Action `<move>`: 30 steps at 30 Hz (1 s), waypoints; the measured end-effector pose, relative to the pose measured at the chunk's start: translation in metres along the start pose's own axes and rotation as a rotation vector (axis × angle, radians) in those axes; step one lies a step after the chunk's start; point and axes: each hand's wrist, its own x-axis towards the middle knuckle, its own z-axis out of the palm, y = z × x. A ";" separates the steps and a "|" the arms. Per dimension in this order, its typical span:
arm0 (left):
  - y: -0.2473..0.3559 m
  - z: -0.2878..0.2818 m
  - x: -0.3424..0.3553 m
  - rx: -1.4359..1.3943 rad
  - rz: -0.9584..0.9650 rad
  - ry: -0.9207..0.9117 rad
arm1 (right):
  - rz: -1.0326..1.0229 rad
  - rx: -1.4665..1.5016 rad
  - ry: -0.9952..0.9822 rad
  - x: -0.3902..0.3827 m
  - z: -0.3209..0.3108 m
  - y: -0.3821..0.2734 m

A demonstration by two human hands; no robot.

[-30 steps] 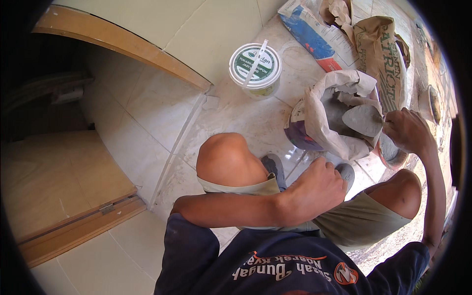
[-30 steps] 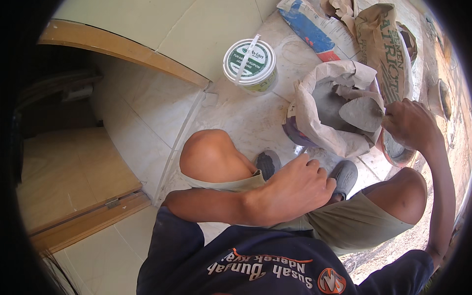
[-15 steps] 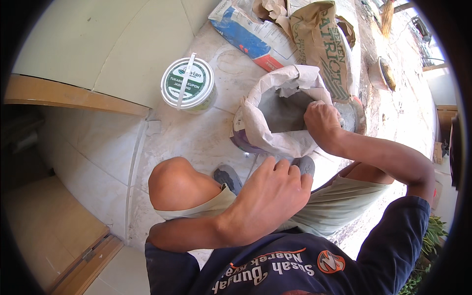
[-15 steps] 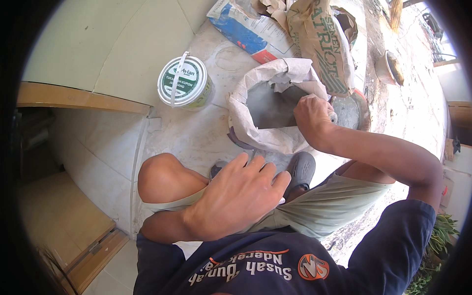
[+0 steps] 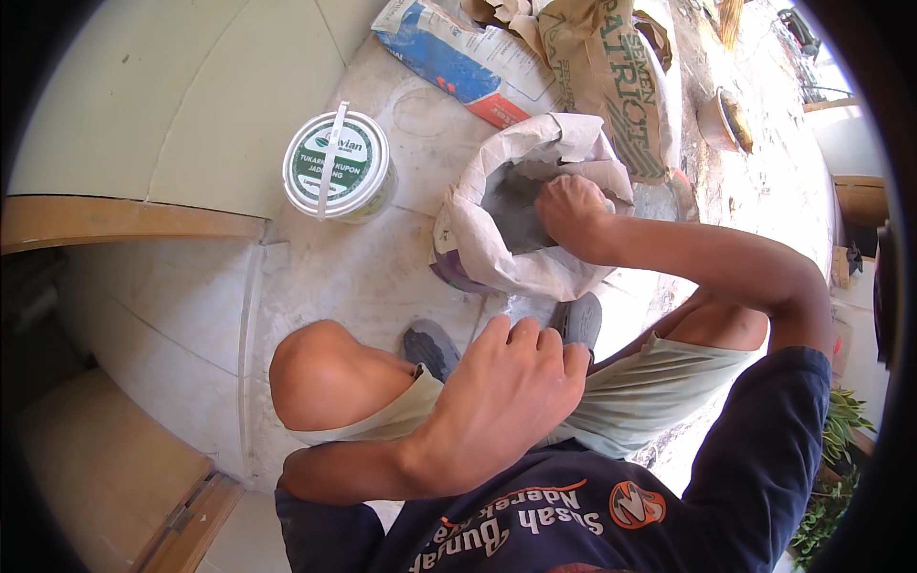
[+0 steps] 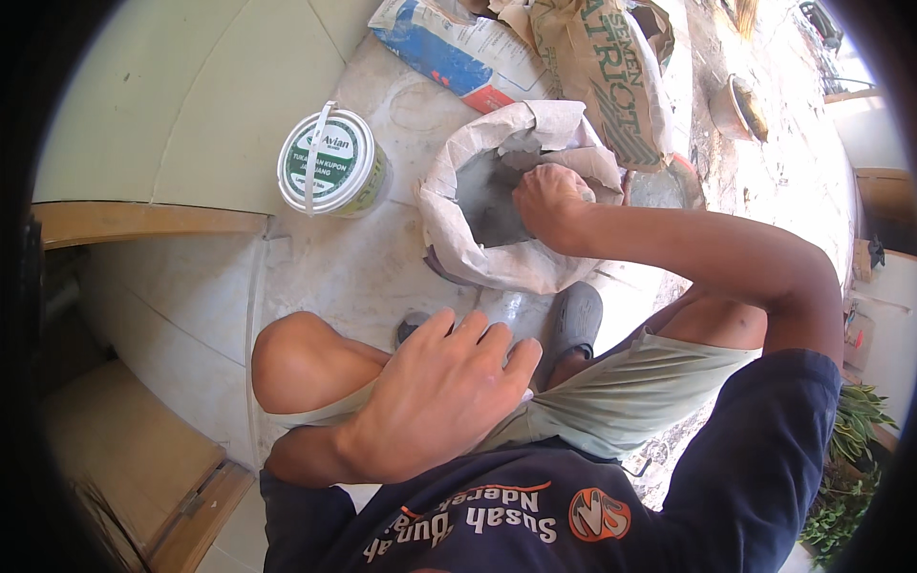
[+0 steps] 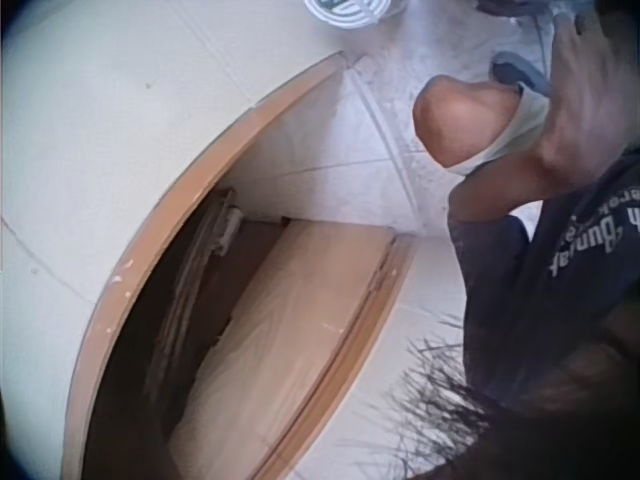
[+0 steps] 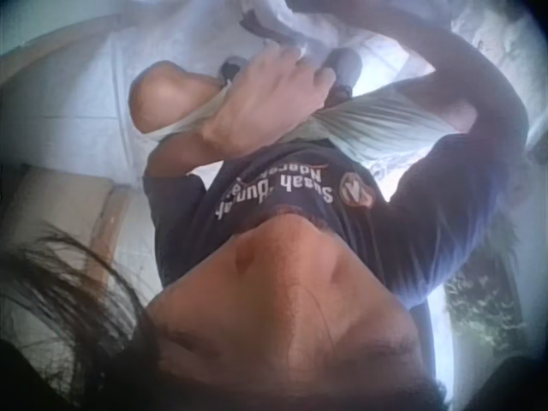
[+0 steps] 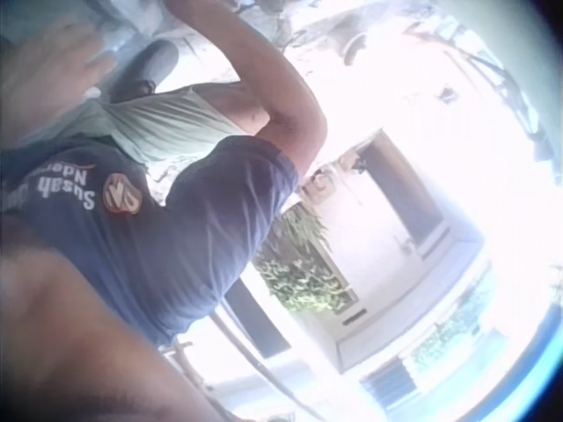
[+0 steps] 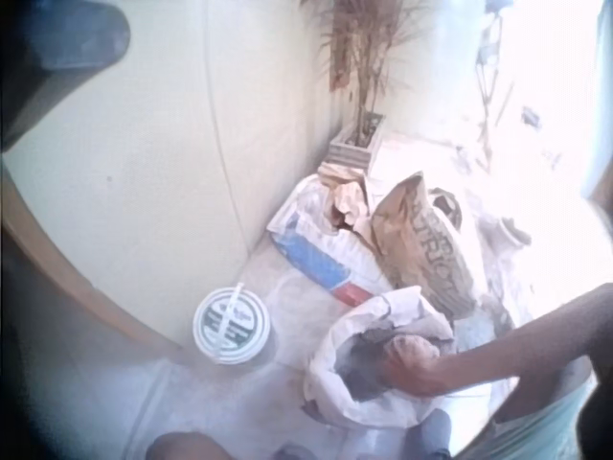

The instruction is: The person scoops cement from a large paper bag into a small bucket using a trowel. The person sits on the floor and repeatedly transfers the material until the bucket is filled.

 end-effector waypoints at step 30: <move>0.011 0.002 0.017 -0.028 0.070 -0.034 | -0.199 0.783 0.151 0.028 0.088 0.005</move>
